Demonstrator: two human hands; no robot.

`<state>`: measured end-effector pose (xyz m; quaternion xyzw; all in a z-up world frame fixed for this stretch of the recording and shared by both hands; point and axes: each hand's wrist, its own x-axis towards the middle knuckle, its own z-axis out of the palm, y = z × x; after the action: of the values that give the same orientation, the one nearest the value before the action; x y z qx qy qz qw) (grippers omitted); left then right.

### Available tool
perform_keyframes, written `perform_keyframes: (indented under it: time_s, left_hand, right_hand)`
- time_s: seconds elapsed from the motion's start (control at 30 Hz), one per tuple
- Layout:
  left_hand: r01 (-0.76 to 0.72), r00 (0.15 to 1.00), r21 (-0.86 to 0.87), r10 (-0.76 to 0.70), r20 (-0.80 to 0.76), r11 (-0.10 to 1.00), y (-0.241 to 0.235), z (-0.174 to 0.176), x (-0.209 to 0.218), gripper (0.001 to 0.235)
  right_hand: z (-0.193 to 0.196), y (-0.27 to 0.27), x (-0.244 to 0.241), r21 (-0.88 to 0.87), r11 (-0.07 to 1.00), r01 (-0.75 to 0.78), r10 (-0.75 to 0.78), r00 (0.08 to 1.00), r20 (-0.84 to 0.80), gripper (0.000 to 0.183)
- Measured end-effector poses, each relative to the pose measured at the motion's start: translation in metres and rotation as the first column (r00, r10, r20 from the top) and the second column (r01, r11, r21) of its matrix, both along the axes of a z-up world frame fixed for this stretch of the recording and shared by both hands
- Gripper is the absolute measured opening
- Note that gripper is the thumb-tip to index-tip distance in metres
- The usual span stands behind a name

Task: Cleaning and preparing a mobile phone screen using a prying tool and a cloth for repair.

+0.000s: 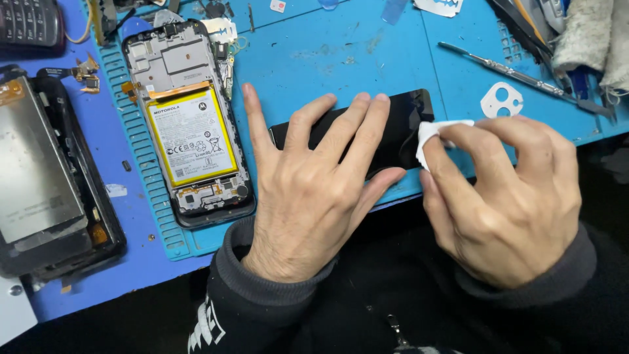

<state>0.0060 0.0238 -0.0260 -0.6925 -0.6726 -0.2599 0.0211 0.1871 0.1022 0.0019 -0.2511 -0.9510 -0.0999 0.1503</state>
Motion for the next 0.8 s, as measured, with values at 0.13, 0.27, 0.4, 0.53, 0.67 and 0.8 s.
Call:
perform_keyframes:
  time_s: [0.13,0.27,0.4,0.53,0.67,0.8]
  left_hand:
    - [-0.017,1.0,0.013,0.017,0.012,1.0,-0.002,0.0,0.0,0.072]
    - [-0.026,1.0,0.019,0.025,0.017,0.999,-0.002,-0.003,0.0,0.074]
    - [-0.031,1.0,0.021,0.03,0.006,0.999,-0.003,-0.003,0.001,0.074]
    - [-0.034,0.999,0.023,0.033,0.016,0.999,-0.002,-0.004,-0.001,0.077]
    - [-0.032,0.999,0.02,0.032,0.019,0.999,-0.002,-0.005,0.0,0.078]
    - [-0.04,0.999,0.029,0.04,0.013,0.999,-0.002,-0.006,-0.001,0.081]
  right_hand:
    - [0.006,-0.005,-0.004,0.049,0.999,0.024,-0.025,0.999,0.028,0.024]
    - [0.008,-0.01,-0.002,0.051,0.999,0.013,-0.016,0.999,0.05,0.024]
    - [0.01,-0.008,-0.009,0.113,0.992,0.048,-0.056,0.996,0.071,0.025]
    - [0.012,-0.012,-0.004,0.1,0.994,0.033,-0.043,0.994,0.098,0.025]
    - [0.01,-0.009,-0.008,0.138,0.989,0.045,-0.06,0.993,0.105,0.025]
    - [0.011,-0.012,-0.005,0.149,0.988,0.039,-0.057,0.991,0.118,0.026]
